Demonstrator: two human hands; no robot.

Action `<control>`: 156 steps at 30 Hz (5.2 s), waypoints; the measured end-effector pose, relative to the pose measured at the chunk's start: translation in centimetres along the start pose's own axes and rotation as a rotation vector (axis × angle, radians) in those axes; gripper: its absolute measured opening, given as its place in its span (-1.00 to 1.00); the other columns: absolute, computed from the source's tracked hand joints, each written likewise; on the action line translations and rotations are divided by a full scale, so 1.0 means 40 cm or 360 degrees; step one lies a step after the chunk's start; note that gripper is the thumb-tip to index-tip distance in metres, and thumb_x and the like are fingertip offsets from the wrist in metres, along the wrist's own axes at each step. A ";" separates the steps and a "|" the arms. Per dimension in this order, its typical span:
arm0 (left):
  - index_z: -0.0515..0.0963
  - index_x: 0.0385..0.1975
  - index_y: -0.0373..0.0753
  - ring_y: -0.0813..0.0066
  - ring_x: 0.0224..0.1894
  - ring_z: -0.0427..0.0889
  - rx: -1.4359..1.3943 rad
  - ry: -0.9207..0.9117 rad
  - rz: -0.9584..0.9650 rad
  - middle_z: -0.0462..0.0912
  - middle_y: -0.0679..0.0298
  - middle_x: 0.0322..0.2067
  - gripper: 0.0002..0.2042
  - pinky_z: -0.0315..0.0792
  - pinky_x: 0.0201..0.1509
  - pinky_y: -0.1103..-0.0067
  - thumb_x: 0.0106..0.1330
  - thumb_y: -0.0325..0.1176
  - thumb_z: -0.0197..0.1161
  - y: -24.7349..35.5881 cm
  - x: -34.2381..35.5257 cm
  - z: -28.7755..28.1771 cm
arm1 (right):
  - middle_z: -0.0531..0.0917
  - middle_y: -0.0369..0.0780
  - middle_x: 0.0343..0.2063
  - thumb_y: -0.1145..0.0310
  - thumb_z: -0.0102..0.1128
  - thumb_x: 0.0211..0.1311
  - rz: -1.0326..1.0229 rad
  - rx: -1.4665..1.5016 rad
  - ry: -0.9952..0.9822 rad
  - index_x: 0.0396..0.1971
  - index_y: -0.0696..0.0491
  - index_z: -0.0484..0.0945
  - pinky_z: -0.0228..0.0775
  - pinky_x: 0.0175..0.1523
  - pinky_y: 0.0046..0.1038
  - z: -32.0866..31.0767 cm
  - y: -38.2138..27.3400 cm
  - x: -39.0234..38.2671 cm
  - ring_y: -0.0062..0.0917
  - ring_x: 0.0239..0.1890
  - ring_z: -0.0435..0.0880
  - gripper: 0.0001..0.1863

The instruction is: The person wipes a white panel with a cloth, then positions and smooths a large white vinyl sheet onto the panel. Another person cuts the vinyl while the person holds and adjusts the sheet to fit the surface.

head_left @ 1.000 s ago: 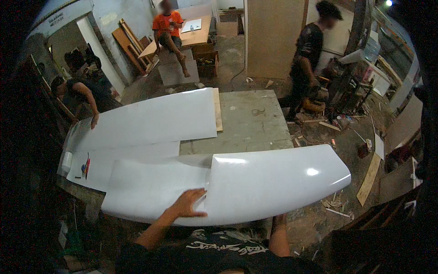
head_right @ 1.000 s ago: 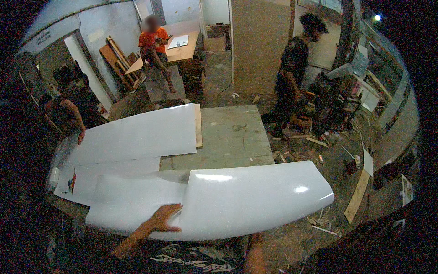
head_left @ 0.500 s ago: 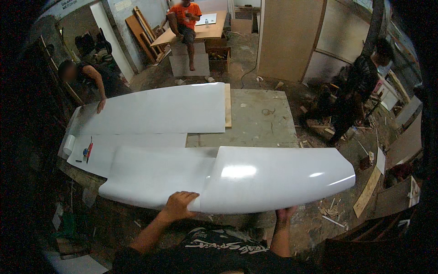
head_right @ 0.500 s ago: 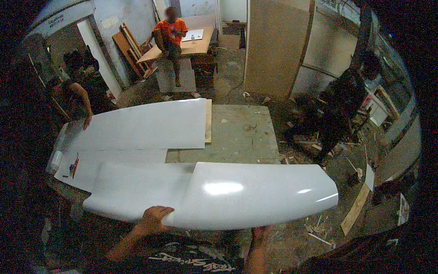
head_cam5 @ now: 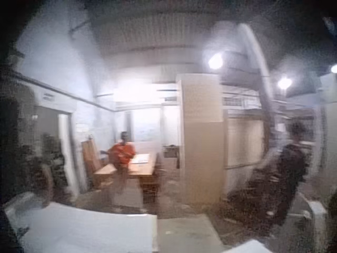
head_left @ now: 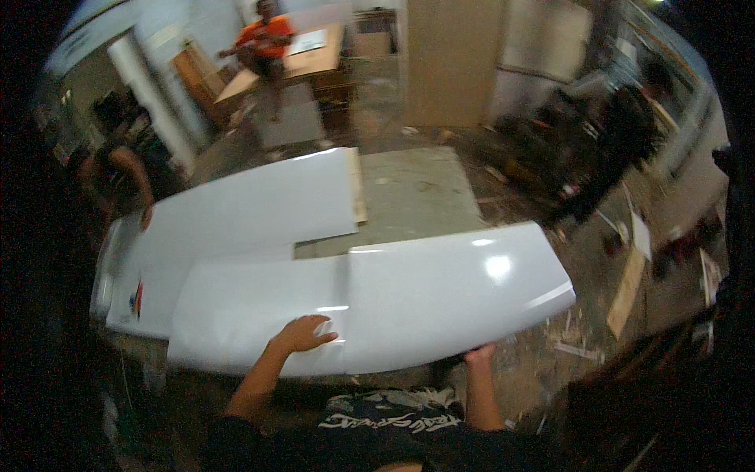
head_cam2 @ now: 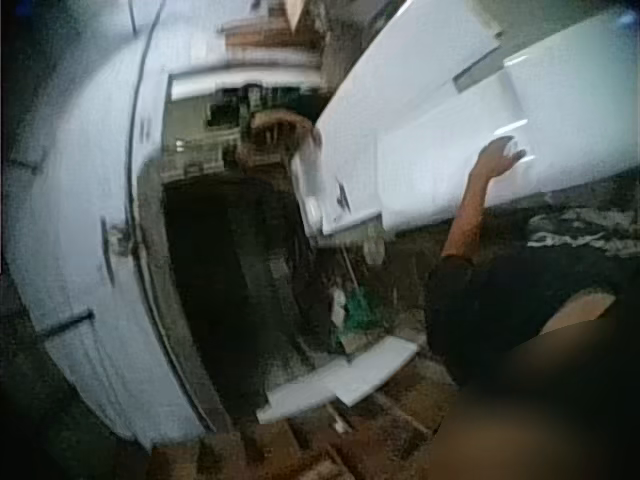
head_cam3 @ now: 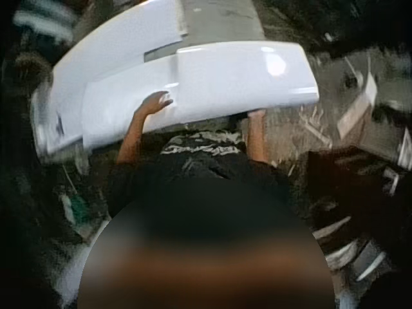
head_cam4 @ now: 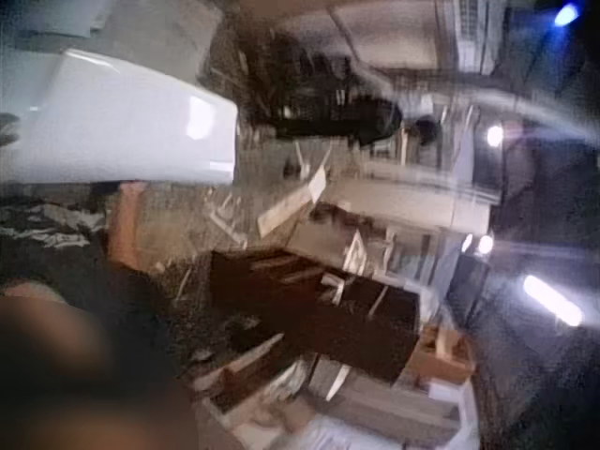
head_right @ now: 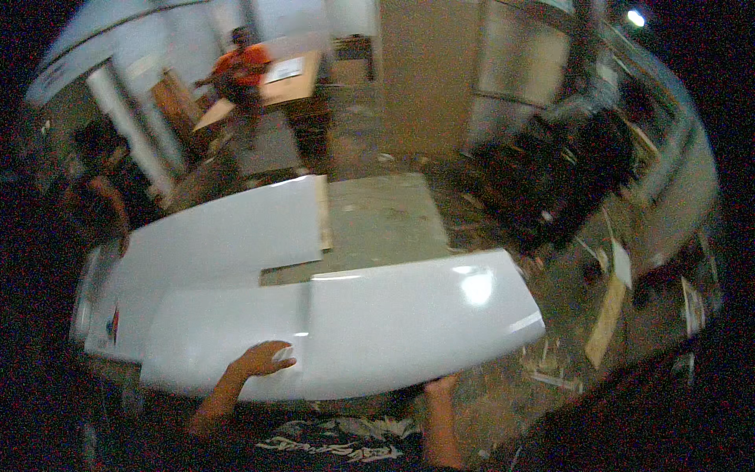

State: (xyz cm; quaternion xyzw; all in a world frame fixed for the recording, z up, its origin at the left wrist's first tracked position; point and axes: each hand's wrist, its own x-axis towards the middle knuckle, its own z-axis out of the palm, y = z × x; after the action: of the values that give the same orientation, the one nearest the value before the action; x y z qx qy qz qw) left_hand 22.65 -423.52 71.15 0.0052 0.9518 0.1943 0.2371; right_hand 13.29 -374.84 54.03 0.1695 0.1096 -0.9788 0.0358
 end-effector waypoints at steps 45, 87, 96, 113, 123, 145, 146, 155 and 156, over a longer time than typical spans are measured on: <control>0.44 0.25 -0.27 -0.17 0.29 0.45 0.0090 0.0605 0.0059 0.50 -0.18 0.23 -0.51 0.30 0.41 0.11 0.31 -0.31 0.26 -0.167 0.559 0.065 | 0.56 -0.11 0.19 0.04 0.01 0.53 -0.0002 -0.0132 0.0058 0.29 0.09 0.41 0.51 0.27 -0.05 0.448 0.000 -0.065 -0.16 0.19 0.56 -0.47; 0.03 0.55 -0.28 -0.02 0.58 0.04 0.0356 0.0601 -0.0110 0.07 -0.05 0.54 0.18 -0.13 0.60 -0.04 0.02 0.30 0.45 0.345 -0.008 0.248 | 0.61 -0.11 -0.07 0.01 0.21 0.41 -0.0523 -0.1294 -0.0581 0.12 0.12 0.48 0.48 0.15 -0.15 0.970 -0.096 -0.044 -0.33 -0.02 0.62 -0.48; 0.02 0.54 -0.31 -0.04 0.59 0.02 0.0286 0.0520 0.0116 0.03 -0.07 0.55 0.20 -0.08 0.59 -0.06 0.02 0.27 0.50 0.363 0.059 0.255 | 0.61 0.08 0.07 0.14 0.07 0.55 -0.1250 -0.1784 -0.0500 0.25 0.16 0.52 0.56 0.19 -0.19 1.067 -0.176 -0.115 -0.26 0.04 0.65 -0.53; -0.11 0.57 -0.29 -0.07 0.55 0.06 0.0179 0.1173 -0.0480 -0.11 -0.10 0.57 0.10 0.07 0.56 0.11 0.23 0.22 0.37 0.033 0.471 0.124 | 0.60 -0.17 -0.47 0.23 0.00 0.54 -0.0391 -0.0885 -0.0555 0.12 0.06 0.53 0.56 -0.11 -0.24 0.975 -0.268 -0.087 -0.39 -0.45 0.59 -0.68; 0.47 0.23 -0.26 0.08 0.31 0.39 0.0092 0.0893 -0.0273 0.43 0.07 0.27 -0.20 0.31 0.37 0.18 0.17 0.29 0.38 0.157 0.304 0.187 | 0.72 -0.07 -0.37 0.29 0.01 0.53 0.0279 -0.0372 -0.0570 -0.33 0.18 0.59 0.68 0.04 -0.16 0.960 -0.242 -0.041 -0.27 -0.24 0.75 -0.70; 0.10 0.48 -0.22 0.07 0.36 0.38 -0.3370 0.0314 0.0022 0.35 0.03 0.36 0.05 0.25 0.48 0.18 0.19 0.45 0.28 0.370 0.265 0.211 | 0.67 -0.05 -0.48 0.12 0.07 0.39 0.0335 -0.1120 0.0027 -0.36 0.18 0.53 0.56 0.07 0.00 0.770 -0.059 -0.181 -0.07 -0.23 0.75 -0.63; 0.12 0.47 -0.22 0.06 0.37 0.36 -0.3684 0.0196 0.0025 0.34 0.04 0.37 0.05 0.21 0.49 0.15 0.17 0.46 0.28 0.387 0.270 0.209 | 0.67 -0.04 -0.48 0.12 0.08 0.38 0.0335 -0.1153 0.0032 -0.34 0.20 0.53 0.57 0.07 0.00 0.758 -0.066 -0.192 -0.07 -0.23 0.75 -0.62; 0.37 0.35 -0.12 0.16 0.32 0.44 -0.3818 0.0729 -0.0122 0.45 0.21 0.30 -0.33 0.38 0.39 0.18 0.44 0.27 0.04 0.497 0.377 0.289 | 0.74 0.00 -0.12 -0.02 0.33 0.22 0.0092 -0.1884 0.0075 0.01 0.32 0.57 0.47 0.14 -0.27 0.673 -0.142 -0.262 -0.21 -0.14 0.72 -0.35; 0.39 0.34 -0.11 0.19 0.28 0.48 -0.3751 0.0811 -0.0269 0.50 0.24 0.27 -0.37 0.45 0.35 0.21 0.48 0.24 0.00 0.495 0.376 0.292 | 0.72 0.00 -0.07 -0.03 0.35 0.21 0.0002 -0.2015 0.0097 0.03 0.30 0.58 0.46 0.15 -0.27 0.670 -0.152 -0.275 -0.22 -0.09 0.70 -0.33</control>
State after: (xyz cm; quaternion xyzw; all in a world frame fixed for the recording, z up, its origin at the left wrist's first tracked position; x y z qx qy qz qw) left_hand 12.99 -399.38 62.30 -0.3147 0.2072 0.9223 -0.0861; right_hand 14.31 -374.63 83.63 0.1435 0.6682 -0.7189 0.1267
